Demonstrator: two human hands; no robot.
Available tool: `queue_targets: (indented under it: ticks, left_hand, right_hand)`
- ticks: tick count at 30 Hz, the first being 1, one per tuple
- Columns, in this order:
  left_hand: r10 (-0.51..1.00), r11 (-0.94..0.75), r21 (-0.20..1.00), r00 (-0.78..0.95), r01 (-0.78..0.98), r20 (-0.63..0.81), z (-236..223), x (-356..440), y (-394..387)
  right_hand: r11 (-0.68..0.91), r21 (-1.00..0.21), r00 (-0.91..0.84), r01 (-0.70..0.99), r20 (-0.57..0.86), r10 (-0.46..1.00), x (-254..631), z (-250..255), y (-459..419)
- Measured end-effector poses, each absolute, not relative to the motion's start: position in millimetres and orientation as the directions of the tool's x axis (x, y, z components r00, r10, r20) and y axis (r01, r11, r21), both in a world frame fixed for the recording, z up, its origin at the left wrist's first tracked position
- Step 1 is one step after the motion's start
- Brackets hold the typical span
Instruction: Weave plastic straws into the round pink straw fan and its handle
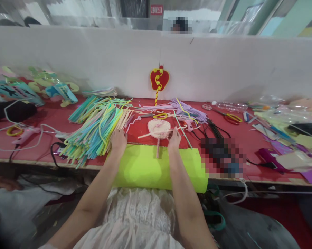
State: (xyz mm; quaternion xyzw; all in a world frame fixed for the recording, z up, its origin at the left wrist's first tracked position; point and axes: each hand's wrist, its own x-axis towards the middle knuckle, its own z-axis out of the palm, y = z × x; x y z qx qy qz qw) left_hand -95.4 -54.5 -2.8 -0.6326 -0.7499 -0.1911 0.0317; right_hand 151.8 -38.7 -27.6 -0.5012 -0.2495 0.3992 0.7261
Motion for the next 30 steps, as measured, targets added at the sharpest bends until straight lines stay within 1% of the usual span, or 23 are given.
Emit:
queue_targets:
  ticks: [2, 4, 6, 8, 10, 11, 14, 16, 17, 18, 21, 24, 26, 28, 30]
  left_hand:
    - [0.937, 0.119, 0.251, -0.192, 0.961, 0.292, -5, -96, -51]
    - [0.927, 0.090, 0.269, -0.180, 0.959, 0.330, -6, -97, -49]
    - [0.908, 0.057, 0.313, -0.179, 0.948, 0.378, -5, -98, -50]
    - [0.893, 0.049, 0.382, -0.211, 0.923, 0.397, -3, -96, -54]
    - [0.883, 0.069, 0.450, -0.264, 0.891, 0.388, 0, -94, -58]
    - [0.876, 0.082, 0.477, -0.292, 0.875, 0.384, 2, -92, -60]
    - [0.846, 0.095, 0.529, -0.349, 0.843, 0.404, 5, -90, -63]
    - [0.834, 0.082, 0.553, -0.361, 0.829, 0.417, 6, -90, -65]
    - [0.832, 0.070, 0.561, -0.359, 0.825, 0.424, 7, -91, -65]
    - [0.832, 0.050, 0.565, -0.347, 0.823, 0.432, 8, -91, -66]
    - [0.854, -0.036, 0.556, -0.263, 0.830, 0.448, 11, -89, -70]
    - [0.907, -0.108, 0.522, -0.131, 0.846, 0.400, 11, -83, -73]
    - [0.941, -0.165, 0.492, -0.012, 0.854, 0.337, 9, -78, -74]
    - [0.947, -0.264, 0.468, 0.134, 0.843, 0.293, 7, -73, -75]
    - [0.910, -0.396, 0.435, 0.285, 0.809, 0.301, 4, -69, -74]
  right_hand:
    - [0.185, -0.908, 0.535, -0.376, -0.050, 0.843, 150, -24, -41]
    - [0.196, -0.896, 0.502, -0.399, -0.035, 0.864, 147, -20, -44]
    - [0.195, -0.898, 0.447, -0.395, -0.003, 0.894, 143, -17, -46]
    - [0.147, -0.915, 0.357, -0.375, 0.003, 0.934, 137, -14, -46]
    - [0.056, -0.948, 0.247, -0.314, -0.024, 0.969, 126, -11, -43]
    - [0.018, -0.967, 0.190, -0.255, -0.032, 0.981, 119, -8, -39]
    - [0.004, -0.997, 0.043, -0.071, 0.001, 0.999, 92, -1, -25]
    - [-0.011, -1.000, -0.049, -0.001, -0.011, 0.999, 73, 4, -14]
    - [-0.032, -0.999, -0.082, 0.026, -0.034, 0.996, 64, 6, -10]
    - [-0.035, -0.997, -0.065, 0.064, -0.039, 0.997, 57, 7, -7]
    - [0.048, -0.995, -0.041, 0.084, 0.045, 0.998, 44, 9, -7]
    - [0.091, -0.995, -0.101, -0.030, 0.094, 0.990, 45, 13, -18]
    - [0.091, -0.993, -0.130, -0.079, 0.100, 0.986, 52, 16, -25]
    - [0.092, -0.992, -0.132, -0.089, 0.104, 0.986, 62, 18, -30]
    - [0.097, -0.987, -0.094, -0.128, 0.109, 0.990, 75, 19, -32]
